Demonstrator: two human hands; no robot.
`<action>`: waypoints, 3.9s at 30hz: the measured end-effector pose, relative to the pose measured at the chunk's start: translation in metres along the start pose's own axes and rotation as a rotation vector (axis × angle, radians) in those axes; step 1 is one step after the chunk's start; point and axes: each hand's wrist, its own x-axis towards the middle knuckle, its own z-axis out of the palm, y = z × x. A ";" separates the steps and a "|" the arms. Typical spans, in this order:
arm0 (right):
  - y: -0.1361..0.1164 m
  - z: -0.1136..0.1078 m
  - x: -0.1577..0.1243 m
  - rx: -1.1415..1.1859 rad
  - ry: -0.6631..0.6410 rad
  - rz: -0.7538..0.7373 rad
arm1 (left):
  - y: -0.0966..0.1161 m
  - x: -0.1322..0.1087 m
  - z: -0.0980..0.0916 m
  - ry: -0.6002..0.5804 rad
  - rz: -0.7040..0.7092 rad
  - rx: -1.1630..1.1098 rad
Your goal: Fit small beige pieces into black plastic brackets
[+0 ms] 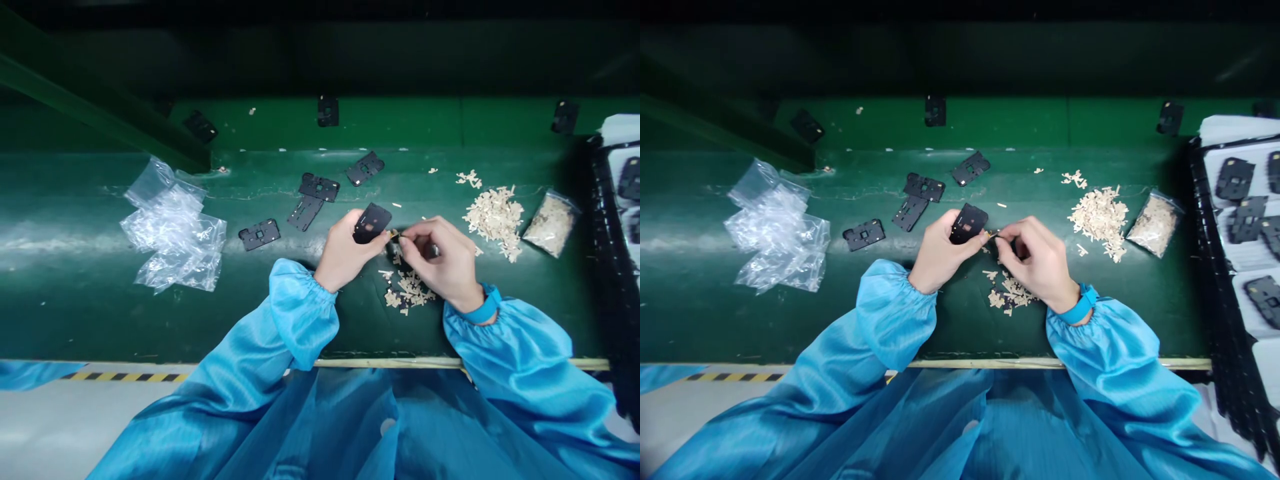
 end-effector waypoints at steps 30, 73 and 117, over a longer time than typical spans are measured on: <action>-0.004 -0.011 0.012 0.898 -0.456 0.652 | -0.019 -0.010 -0.006 0.125 0.528 0.250; -0.006 0.016 0.002 -0.030 0.150 -0.038 | -0.006 -0.009 0.003 0.162 0.216 -0.042; -0.001 0.014 0.004 0.370 0.024 0.346 | -0.005 -0.010 0.002 0.116 0.223 -0.092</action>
